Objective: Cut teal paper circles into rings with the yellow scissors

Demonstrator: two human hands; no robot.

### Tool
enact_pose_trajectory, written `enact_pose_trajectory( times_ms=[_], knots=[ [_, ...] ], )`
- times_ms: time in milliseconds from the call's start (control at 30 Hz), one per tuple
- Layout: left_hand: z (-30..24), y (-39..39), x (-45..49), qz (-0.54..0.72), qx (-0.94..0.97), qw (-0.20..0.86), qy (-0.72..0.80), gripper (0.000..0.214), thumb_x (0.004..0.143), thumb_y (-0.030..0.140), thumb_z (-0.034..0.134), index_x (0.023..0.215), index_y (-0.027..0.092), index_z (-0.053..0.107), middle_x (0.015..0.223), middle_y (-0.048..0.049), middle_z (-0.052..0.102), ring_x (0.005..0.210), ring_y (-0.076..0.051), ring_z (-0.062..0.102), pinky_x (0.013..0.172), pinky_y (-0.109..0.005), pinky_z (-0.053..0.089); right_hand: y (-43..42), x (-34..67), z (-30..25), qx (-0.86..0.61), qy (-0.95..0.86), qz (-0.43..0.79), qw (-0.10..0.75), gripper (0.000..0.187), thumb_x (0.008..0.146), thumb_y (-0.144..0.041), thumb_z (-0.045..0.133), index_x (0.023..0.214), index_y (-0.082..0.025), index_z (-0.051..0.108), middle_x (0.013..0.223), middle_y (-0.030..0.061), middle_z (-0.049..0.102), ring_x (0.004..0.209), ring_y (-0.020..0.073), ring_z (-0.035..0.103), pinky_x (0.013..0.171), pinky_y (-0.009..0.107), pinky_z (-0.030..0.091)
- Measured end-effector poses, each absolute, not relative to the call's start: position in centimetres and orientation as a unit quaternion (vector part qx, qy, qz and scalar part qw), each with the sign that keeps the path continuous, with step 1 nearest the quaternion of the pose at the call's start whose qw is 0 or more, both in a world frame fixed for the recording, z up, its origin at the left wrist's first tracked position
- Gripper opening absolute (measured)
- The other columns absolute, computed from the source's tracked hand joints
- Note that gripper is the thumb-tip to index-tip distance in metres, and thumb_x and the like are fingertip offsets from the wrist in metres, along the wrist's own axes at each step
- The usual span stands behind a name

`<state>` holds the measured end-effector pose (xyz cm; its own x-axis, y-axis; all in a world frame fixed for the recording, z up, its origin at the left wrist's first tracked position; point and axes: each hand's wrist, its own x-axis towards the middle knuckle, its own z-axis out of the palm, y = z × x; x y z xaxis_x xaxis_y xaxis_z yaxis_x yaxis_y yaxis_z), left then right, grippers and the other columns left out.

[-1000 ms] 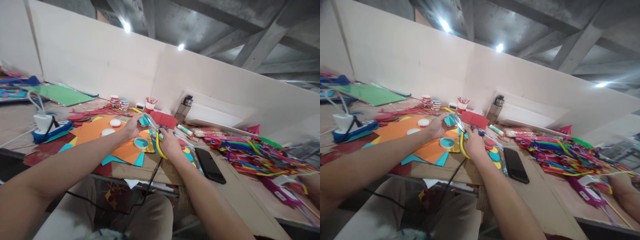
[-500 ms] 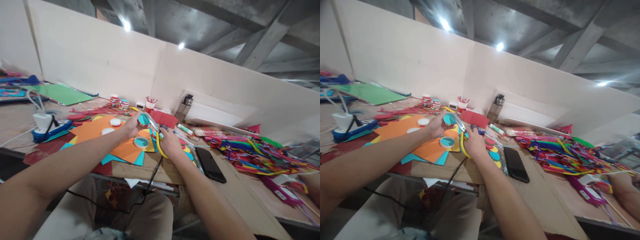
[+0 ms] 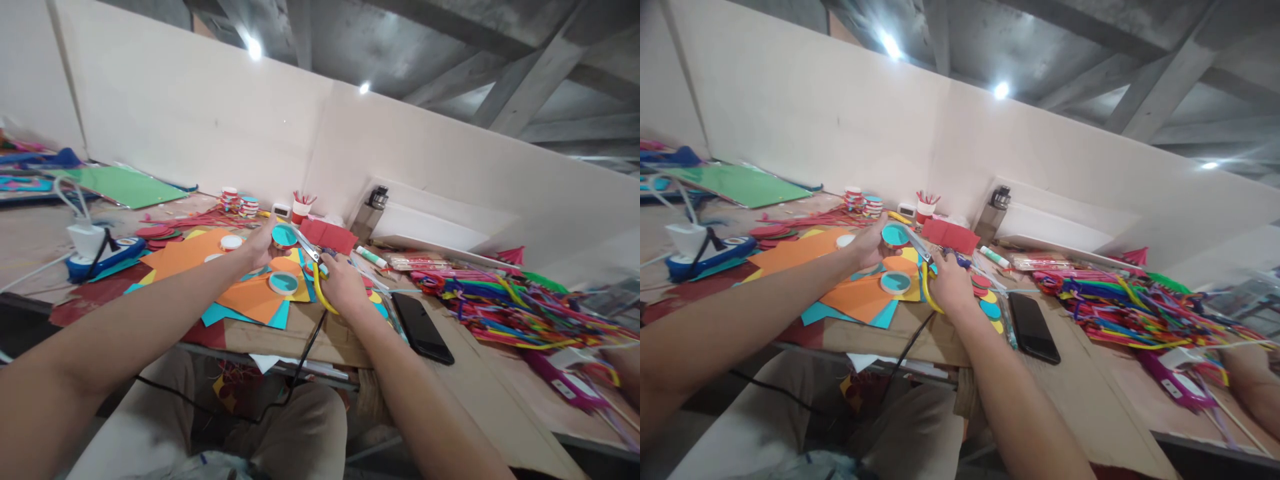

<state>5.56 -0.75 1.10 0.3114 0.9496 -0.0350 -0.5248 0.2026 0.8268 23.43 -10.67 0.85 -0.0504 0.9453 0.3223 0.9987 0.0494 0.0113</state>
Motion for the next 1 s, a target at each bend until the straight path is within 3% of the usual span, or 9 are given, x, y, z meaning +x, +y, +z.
enact_pose_trajectory(
  times_ms=[300,467,700,900,1000],
  knots=[
    [0.94,-0.44,5.03,0.474,0.397,0.725,0.304,0.054,0.095,0.057,0.039,0.081,0.012,0.065,0.071,-0.0084,0.070,0.067,-0.023,0.073,0.046,-0.027,0.051,-10.54,23.70,0.63,-0.679,-0.714,-0.136,0.105,0.045,0.095,-0.040,0.048,0.138,-0.026,0.051,0.119,0.0116,0.057,0.099,0.0246,0.063,0.074,0.031,0.048],
    [0.83,-0.53,5.14,0.480,0.402,0.718,0.304,0.053,0.093,0.059,0.043,0.082,0.012,0.065,0.069,-0.0080,0.069,0.064,-0.022,0.071,0.048,-0.028,0.051,-10.43,23.73,0.56,-0.682,-0.712,-0.131,0.107,0.041,0.096,-0.043,0.046,0.131,-0.024,0.057,0.114,0.0117,0.060,0.100,0.0265,0.063,0.075,0.033,0.047],
    [1.09,-0.24,4.76,0.459,0.425,0.731,0.272,0.059,0.094,0.061,0.036,0.087,0.011,0.067,0.072,-0.0115,0.071,0.069,-0.025,0.073,0.044,-0.026,0.049,-10.29,23.81,0.90,-0.681,-0.713,-0.119,0.118,0.037,0.095,-0.032,0.046,0.128,-0.025,0.060,0.111,0.0110,0.064,0.102,0.0263,0.062,0.080,0.034,0.046],
    [1.06,0.10,4.58,0.466,0.414,0.748,0.228,0.046,0.099,0.048,0.037,0.091,0.014,0.066,0.079,-0.0091,0.073,0.070,-0.024,0.074,0.046,-0.026,0.050,-10.35,23.81,1.00,-0.684,-0.708,-0.117,0.133,0.038,0.095,-0.032,0.045,0.130,-0.026,0.060,0.108,0.0112,0.065,0.099,0.0267,0.063,0.081,0.035,0.046],
    [1.00,-0.06,4.63,0.475,0.418,0.743,0.219,0.050,0.097,0.055,0.038,0.091,0.015,0.066,0.080,-0.0092,0.073,0.071,-0.024,0.073,0.047,-0.026,0.050,-10.42,23.75,0.99,-0.684,-0.706,-0.118,0.138,0.040,0.094,-0.029,0.045,0.131,-0.027,0.059,0.110,0.0112,0.065,0.099,0.0269,0.063,0.080,0.034,0.046]
  ],
)
